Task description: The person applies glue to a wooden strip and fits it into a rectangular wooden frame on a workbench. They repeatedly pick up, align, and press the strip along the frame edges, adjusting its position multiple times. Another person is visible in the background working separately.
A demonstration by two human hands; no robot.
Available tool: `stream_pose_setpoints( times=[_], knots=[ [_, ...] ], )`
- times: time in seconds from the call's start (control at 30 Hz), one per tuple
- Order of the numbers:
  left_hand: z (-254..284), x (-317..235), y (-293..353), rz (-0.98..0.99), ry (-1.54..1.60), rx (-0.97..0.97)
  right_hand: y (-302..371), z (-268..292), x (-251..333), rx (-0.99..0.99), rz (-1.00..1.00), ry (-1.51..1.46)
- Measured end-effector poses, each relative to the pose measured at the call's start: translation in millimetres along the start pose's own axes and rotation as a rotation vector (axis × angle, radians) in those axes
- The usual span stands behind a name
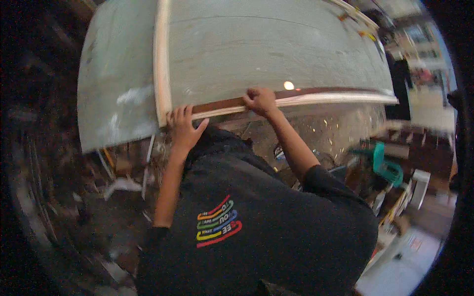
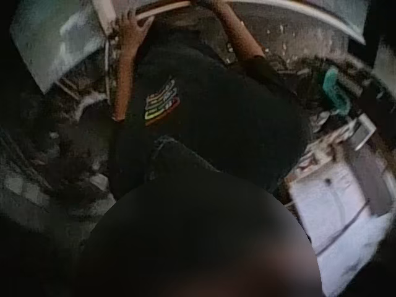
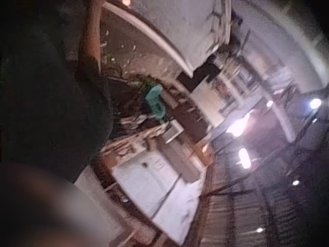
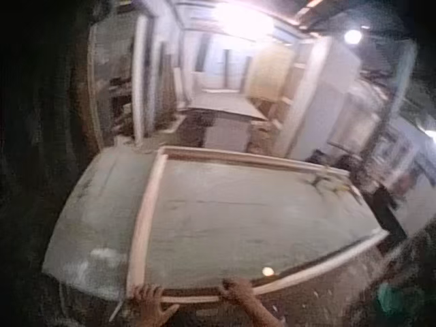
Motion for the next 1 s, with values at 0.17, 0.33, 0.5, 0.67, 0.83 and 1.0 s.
stream_pose_setpoints(
  times=[0.17,0.33,0.5,0.67,0.83,1.0],
  knots=[
    [11.1,-12.2,-7.8,0.038,-0.052,0.095,2.5,3.9,1.5,-0.066,0.027,-0.032],
    [21.1,-2.0,-32.4,-0.018,-0.080,0.276,-2.0,7.6,-0.8,-0.022,-0.017,0.019],
    [25.5,14.9,-42.1,-0.148,-0.018,0.301,1.0,3.7,-6.8,-0.076,-0.022,0.080],
    [19.7,16.6,-33.3,-0.152,-0.052,0.283,-22.4,37.3,-58.8,-0.088,-0.055,0.237],
    [17.4,14.4,-27.7,-0.185,-0.063,0.186,-27.1,90.6,-149.4,-0.075,-0.251,0.495],
    [16.4,12.6,-29.6,-0.172,-0.074,0.222,-24.0,124.2,-190.6,-0.160,-0.268,0.537]
  ],
)
Point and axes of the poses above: each hand's wrist, its own y-axis away from the middle knuckle, its own z-axis out of the back of the hand, x = y × z, the point moved 2 cm from there along -y, towards the middle knuckle, and after that the axes turned 11 degrees about -z, right-handed, at the moved point
